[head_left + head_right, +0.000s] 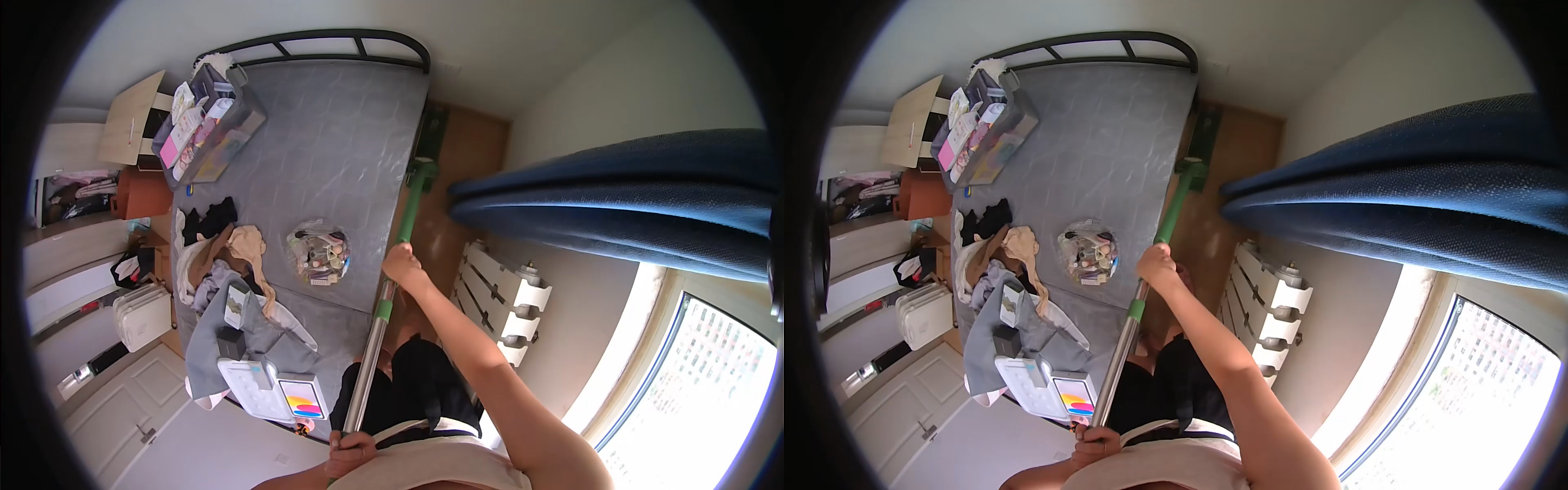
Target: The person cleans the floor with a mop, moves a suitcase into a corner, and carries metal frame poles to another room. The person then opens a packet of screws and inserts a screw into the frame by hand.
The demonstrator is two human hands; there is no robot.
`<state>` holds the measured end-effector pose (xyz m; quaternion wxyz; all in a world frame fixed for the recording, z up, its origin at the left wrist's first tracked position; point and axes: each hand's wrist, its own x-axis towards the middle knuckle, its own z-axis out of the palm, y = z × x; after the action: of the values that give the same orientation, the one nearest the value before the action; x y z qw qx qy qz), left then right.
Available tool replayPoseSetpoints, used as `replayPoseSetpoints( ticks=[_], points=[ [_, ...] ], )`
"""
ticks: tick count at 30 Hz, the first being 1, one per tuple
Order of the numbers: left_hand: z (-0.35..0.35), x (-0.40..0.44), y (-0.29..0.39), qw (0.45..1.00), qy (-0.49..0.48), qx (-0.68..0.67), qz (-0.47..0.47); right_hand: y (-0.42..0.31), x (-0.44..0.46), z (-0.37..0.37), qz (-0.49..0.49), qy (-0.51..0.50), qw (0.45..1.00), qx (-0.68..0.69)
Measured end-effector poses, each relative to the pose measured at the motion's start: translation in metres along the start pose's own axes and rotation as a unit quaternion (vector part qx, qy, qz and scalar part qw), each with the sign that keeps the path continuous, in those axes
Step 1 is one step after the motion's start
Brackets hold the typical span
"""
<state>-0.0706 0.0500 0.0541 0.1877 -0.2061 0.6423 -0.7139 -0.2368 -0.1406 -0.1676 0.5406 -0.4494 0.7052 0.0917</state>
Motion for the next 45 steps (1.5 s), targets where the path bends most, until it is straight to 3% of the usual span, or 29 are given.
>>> replayPoseSetpoints(
  ticks=[2,5,7,8,11,19,21,23,25,27,28,29,31,33,35,38,40,41,45],
  points=[
    [-0.001,0.01,0.01,0.997,-0.058,0.009,-0.042,0.004,0.021,0.01,0.012,0.013,1.0,0.022],
    [0.004,0.002,0.012,0.999,-0.013,0.019,-0.029,0.028,0.04,0.025,0.02,0.015,0.993,0.115],
    [0.013,0.002,0.008,0.999,0.035,0.029,-0.02,0.043,0.033,0.018,0.04,-0.072,0.91,0.406],
    [0.017,0.003,0.006,0.996,0.082,0.043,-0.009,0.048,0.038,0.023,0.047,-0.075,0.884,0.458],
    [0.019,-0.001,0.002,0.993,0.109,0.044,0.021,0.056,0.038,0.035,0.024,-0.062,0.856,0.513],
    [0.004,0.004,0.013,0.996,0.082,0.014,-0.028,0.098,0.01,0.026,0.048,-0.001,0.821,0.569],
    [0.006,0.008,0.016,0.991,0.13,0.008,-0.025,0.109,0.004,0.02,0.056,-0.032,0.818,0.571],
    [0.016,0.011,0.014,0.987,0.156,0.025,-0.011,0.113,-0.002,0.02,0.016,-0.003,0.743,0.669],
    [0.029,0.013,0.012,0.966,0.251,0.049,0.017,0.107,-0.006,0.023,0.042,0.02,0.738,0.673],
    [0.042,0.018,0.009,0.96,0.273,0.061,0.019,0.108,0.0,0.034,0.016,-0.002,0.625,0.781],
    [0.047,0.019,0.009,0.931,0.347,0.111,0.014,0.108,-0.001,0.037,0.023,-0.009,0.593,0.805],
    [0.052,0.02,0.01,0.894,0.418,0.159,0.007,0.108,0.0,0.038,0.024,-0.009,0.592,0.805],
    [0.058,0.023,0.01,0.887,0.427,0.175,-0.002,0.103,-0.001,0.036,0.007,-0.027,0.556,0.831],
    [0.068,0.028,0.008,0.88,0.441,0.179,0.0,0.095,0.004,0.036,0.008,-0.024,0.556,0.831],
    [0.083,0.029,0.007,0.882,0.431,0.192,-0.008,0.087,0.013,0.035,-0.028,-0.064,0.505,0.86],
    [0.088,0.027,0.004,0.844,0.477,0.245,-0.021,0.079,0.007,0.047,-0.035,-0.078,0.467,0.88],
    [0.084,0.019,0.0,0.757,0.582,0.298,-0.024,0.078,0.0,0.053,-0.057,-0.11,0.432,0.894],
    [0.089,0.016,-0.005,0.759,0.579,0.297,-0.024,0.07,-0.002,0.063,-0.065,-0.11,0.395,0.91],
    [0.122,-0.005,-0.048,0.539,0.752,0.379,0.019,0.029,-0.014,0.115,-0.11,-0.175,0.272,0.94]
  ],
)
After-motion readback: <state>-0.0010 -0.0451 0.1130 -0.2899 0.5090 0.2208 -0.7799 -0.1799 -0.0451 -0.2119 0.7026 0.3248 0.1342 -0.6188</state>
